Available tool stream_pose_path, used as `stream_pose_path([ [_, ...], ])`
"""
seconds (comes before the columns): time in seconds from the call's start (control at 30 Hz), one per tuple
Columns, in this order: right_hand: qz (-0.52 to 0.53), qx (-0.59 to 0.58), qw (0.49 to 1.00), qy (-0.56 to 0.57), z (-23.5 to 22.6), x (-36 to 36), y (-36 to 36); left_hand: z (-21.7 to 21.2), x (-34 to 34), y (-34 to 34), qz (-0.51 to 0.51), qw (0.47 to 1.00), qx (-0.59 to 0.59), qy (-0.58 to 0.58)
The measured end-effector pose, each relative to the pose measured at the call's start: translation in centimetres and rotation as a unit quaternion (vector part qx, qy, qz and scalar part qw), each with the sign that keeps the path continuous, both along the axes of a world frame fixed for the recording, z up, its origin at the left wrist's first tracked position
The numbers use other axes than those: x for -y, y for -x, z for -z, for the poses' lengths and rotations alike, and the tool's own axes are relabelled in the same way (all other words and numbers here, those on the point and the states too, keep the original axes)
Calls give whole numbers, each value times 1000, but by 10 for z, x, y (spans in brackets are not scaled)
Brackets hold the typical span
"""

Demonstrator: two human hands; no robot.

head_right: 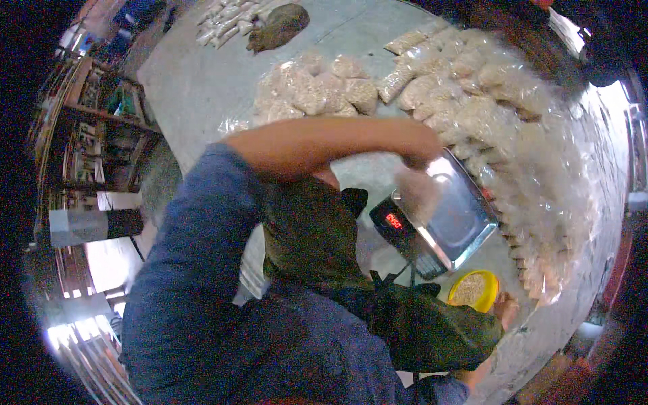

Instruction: The person is weighing small plastic bags of snacks on a digital scale and adjusting the amount by adding or removing pieces from a bowl.

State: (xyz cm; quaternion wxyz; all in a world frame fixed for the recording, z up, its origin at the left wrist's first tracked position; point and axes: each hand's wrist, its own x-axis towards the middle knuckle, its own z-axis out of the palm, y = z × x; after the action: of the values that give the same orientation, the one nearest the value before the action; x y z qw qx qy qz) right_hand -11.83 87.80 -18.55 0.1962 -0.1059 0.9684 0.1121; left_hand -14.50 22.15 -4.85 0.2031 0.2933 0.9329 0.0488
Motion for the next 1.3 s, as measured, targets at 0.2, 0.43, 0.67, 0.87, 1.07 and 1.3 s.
stream_pose_path([
  [0.2, -55, -72, 990, 110, -64, 120, 79, -37, 243, -128, -280, 956, 17, 86],
  [0.43, -39, -161, 976, 141, -99, 211, 201, 96, 434, -195, -501, 835, 13, 227],
  [0.67, 23, -354, 910, 217, -93, 319, 302, 236, 463, -264, -577, 795, -77, 172],
  [0.87, 70, -247, 952, 166, -86, 344, 341, 255, 510, -295, -674, 687, -173, 209],
  [1.07, 2, -311, 903, 297, -125, 348, 311, 274, 537, -296, -778, 624, 34, -60],
  [1.3, -14, -189, 914, 359, -203, 347, 221, 231, 533, -277, -771, 620, -84, 123],
])
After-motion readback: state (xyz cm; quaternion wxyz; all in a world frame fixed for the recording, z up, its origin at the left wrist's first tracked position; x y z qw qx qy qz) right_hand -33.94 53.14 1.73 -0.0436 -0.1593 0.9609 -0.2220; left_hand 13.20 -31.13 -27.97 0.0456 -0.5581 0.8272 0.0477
